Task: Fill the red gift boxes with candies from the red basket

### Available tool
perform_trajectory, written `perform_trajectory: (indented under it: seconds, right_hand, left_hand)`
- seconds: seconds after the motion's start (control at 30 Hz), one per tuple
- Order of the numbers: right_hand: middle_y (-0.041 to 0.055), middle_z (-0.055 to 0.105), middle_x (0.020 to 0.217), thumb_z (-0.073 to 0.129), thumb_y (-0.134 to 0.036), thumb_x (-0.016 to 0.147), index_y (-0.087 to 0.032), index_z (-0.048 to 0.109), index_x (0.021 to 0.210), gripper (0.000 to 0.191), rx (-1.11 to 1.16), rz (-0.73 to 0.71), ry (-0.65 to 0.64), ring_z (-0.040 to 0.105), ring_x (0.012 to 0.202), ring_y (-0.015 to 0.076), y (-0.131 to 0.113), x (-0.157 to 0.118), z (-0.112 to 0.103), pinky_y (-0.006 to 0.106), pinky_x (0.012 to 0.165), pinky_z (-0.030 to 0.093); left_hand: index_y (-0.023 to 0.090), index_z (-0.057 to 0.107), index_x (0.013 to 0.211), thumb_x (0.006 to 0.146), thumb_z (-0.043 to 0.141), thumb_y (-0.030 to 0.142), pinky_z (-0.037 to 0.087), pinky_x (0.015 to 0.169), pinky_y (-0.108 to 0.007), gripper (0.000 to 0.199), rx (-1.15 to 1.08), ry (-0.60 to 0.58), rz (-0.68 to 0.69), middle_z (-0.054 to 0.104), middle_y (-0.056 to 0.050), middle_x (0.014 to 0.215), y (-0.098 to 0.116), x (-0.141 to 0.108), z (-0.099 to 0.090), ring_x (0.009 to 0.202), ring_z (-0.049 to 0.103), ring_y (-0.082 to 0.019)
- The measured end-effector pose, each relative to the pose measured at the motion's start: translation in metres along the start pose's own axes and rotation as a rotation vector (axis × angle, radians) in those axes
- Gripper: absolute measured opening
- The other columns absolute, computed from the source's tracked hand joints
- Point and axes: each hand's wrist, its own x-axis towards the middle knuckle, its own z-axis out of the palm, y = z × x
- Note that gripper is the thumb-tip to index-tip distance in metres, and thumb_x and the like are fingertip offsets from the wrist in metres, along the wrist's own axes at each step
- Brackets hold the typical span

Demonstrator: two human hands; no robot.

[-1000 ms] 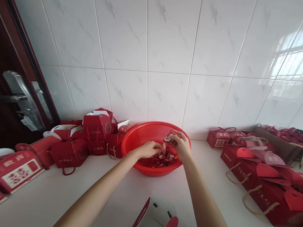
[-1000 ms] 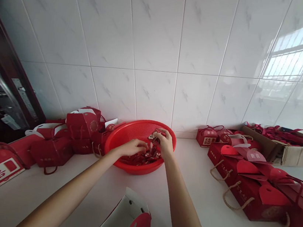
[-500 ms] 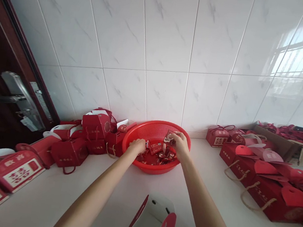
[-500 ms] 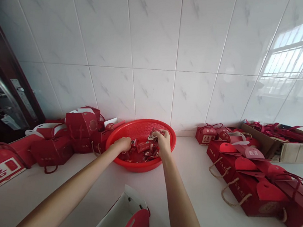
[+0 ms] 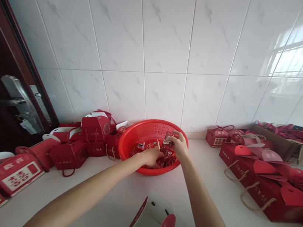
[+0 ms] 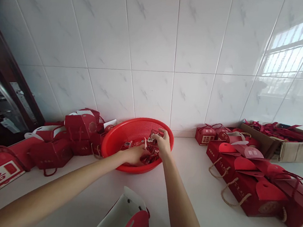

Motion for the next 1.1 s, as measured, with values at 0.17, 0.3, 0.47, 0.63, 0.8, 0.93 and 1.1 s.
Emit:
perform_trajectory:
  seconds: [0.17,0.3,0.47,0.63,0.8,0.93,1.1]
  right_hand:
    - [-0.0012,0.062,0.081,0.069,-0.017,0.057,-0.024,0.058,0.096,0.041,0.02,-0.012,0.052,0.063,0.07,0.0166,0.001,0.001,0.002,0.03,0.058,0.058]
    - [-0.002,0.063,0.077,0.07,-0.017,0.057,-0.023,0.059,0.096,0.041,0.003,-0.018,0.015,0.062,0.065,0.0161,0.001,0.001,0.002,0.029,0.056,0.056]
    - [-0.0017,0.065,0.076,0.069,-0.017,0.058,-0.023,0.061,0.095,0.039,0.008,-0.027,0.01,0.063,0.066,0.0161,0.0,0.001,0.001,0.028,0.055,0.054]
    - [-0.0009,0.067,0.076,0.069,-0.017,0.057,-0.022,0.061,0.095,0.039,0.022,-0.022,0.014,0.063,0.065,0.0163,-0.002,0.0,0.001,0.028,0.055,0.053]
    - [-0.001,0.067,0.069,0.072,-0.014,0.053,-0.021,0.06,0.098,0.046,0.04,-0.034,-0.018,0.064,0.064,0.0166,0.001,0.003,0.001,0.027,0.056,0.054]
    - [-0.0007,0.069,0.07,0.073,-0.014,0.052,-0.021,0.06,0.096,0.047,0.049,-0.032,-0.025,0.065,0.064,0.017,0.004,0.006,0.0,0.028,0.057,0.055]
    - [-0.0002,0.069,0.074,0.073,-0.013,0.053,-0.021,0.061,0.095,0.044,0.027,-0.032,-0.009,0.066,0.065,0.0174,0.003,0.004,0.0,0.029,0.057,0.056]
  left_hand:
    - [0.022,0.07,0.107,0.063,0.075,0.034,0.051,0.079,-0.043,0.046,-0.031,-0.025,-0.183,0.057,-0.019,0.126,-0.004,-0.002,-0.003,0.095,0.065,-0.038]
    - [0.023,0.074,0.087,0.062,0.072,0.018,0.051,0.076,-0.035,0.025,-0.106,0.005,-0.16,0.07,-0.011,0.099,-0.012,0.0,-0.004,0.087,0.068,-0.033]
    - [0.023,0.074,0.089,0.073,0.06,0.011,0.051,0.082,-0.032,0.025,-0.242,0.179,-0.178,0.075,-0.007,0.094,-0.021,0.005,-0.008,0.091,0.069,-0.027]
    - [0.018,0.072,0.104,0.082,0.054,0.018,0.05,0.092,-0.031,0.028,-0.425,0.373,-0.203,0.074,-0.007,0.11,-0.029,0.01,-0.014,0.105,0.067,-0.024]
    - [0.016,0.072,0.099,0.081,0.052,0.016,0.052,0.09,-0.032,0.026,-0.581,0.385,-0.224,0.075,-0.006,0.103,-0.032,0.013,-0.014,0.101,0.068,-0.023]
    - [0.016,0.072,0.098,0.081,0.047,0.011,0.055,0.082,-0.029,0.03,-0.676,0.354,-0.212,0.076,-0.005,0.098,-0.031,0.013,-0.013,0.09,0.07,-0.02]
    - [0.015,0.072,0.098,0.081,0.05,0.011,0.055,0.084,-0.027,0.029,-0.717,0.356,-0.176,0.076,-0.006,0.102,-0.031,0.013,-0.012,0.094,0.07,-0.019]
